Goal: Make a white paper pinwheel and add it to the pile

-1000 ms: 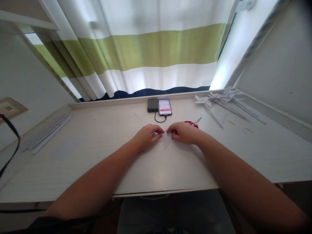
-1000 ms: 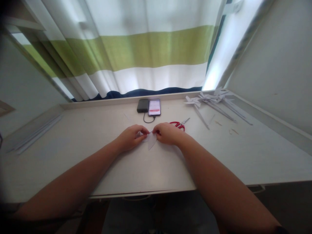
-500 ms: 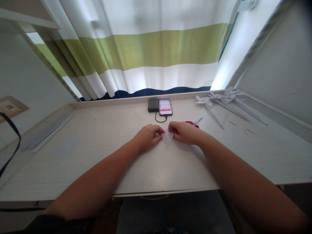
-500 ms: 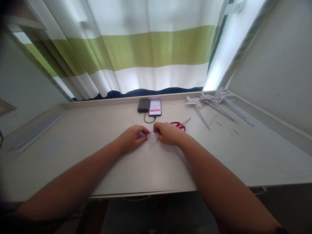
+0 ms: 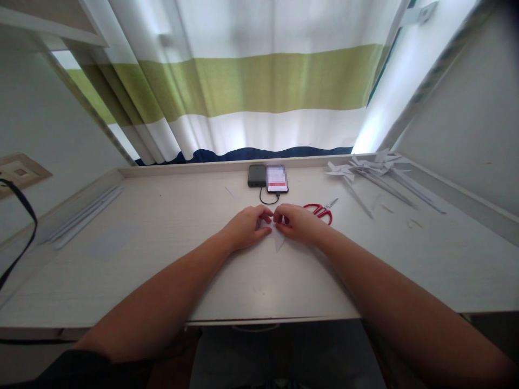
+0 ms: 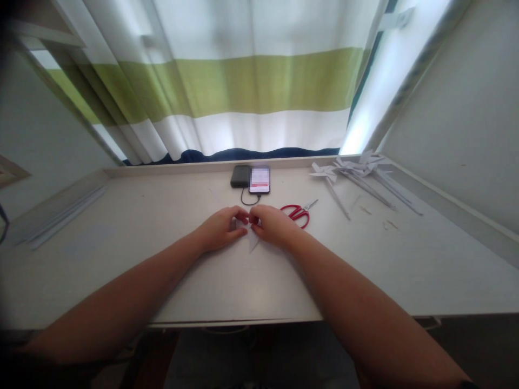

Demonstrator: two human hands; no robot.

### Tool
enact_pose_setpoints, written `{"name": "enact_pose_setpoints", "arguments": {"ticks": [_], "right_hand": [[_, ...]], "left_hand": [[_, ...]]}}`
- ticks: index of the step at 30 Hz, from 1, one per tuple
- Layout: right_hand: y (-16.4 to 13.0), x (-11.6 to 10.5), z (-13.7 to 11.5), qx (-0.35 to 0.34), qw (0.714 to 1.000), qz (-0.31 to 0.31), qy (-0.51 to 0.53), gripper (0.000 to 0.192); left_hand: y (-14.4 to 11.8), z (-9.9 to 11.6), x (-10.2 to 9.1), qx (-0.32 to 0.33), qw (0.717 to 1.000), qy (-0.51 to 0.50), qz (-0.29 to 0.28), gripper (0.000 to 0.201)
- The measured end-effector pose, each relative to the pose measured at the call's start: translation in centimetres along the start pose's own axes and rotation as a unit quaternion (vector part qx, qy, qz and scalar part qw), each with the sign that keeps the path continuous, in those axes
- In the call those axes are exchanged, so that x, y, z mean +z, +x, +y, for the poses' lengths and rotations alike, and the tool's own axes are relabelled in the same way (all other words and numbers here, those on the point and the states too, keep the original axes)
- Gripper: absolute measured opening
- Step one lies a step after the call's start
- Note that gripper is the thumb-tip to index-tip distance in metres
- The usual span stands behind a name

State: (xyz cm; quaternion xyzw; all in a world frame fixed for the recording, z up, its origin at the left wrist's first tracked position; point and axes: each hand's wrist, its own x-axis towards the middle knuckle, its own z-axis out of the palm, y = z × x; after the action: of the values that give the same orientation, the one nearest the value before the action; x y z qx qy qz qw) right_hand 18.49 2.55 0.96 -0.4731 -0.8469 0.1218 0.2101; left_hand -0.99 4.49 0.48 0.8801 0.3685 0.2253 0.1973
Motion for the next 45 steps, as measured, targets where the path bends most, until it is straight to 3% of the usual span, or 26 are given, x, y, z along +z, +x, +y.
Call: {"name": "enact_pose_setpoints", "arguments": {"ticks": [13,21,26,29,32,34,38,45], "right_hand": [[0.4,0.5,0.5,-0.027,0.999,-0.025,-0.009,0.014],[0.0,-0.2,0.1,-0.029,0.998,-0.035,-0.034,0.023],[-0.1,-0.6,0.5,-0.043,0.998,-0.025,-0.037,0.027],[-0.2,-1.3,1.1,-0.015,0.999,0.032,-0.028,0.023],[-0.3,-1.9,1.4,0.014,0.994,0.109,0.008,0.011],[-0.3,-1.9,1.1,-0.005,0.989,0.14,0.045,0.011],[-0.4,-1.1,-0.2,-0.074,0.982,0.142,0.099,0.015],[-0.2,-0.1,-0.6,-0.07,0.976,0.158,0.13,0.019]], "left_hand": [[-0.1,-0.1,-0.9,-0.015,0.999,-0.041,-0.021,0.025],[-0.3,-1.4,-2.6,0.011,0.989,-0.111,-0.101,0.048],[-0.2,-1.5,-2.1,-0.008,0.995,-0.087,-0.046,0.025],[0.0,-1.5,-1.8,-0.012,0.996,-0.081,-0.017,0.014],[0.1,-1.3,-1.5,-0.023,0.993,-0.117,0.024,0.017],[0.1,-1.2,-1.3,-0.026,0.987,-0.153,0.053,0.022],[0.0,-0.5,-0.9,-0.022,0.976,-0.199,0.086,0.026],[-0.2,0.6,-0.6,-0.011,0.956,-0.265,0.123,0.024]]}}
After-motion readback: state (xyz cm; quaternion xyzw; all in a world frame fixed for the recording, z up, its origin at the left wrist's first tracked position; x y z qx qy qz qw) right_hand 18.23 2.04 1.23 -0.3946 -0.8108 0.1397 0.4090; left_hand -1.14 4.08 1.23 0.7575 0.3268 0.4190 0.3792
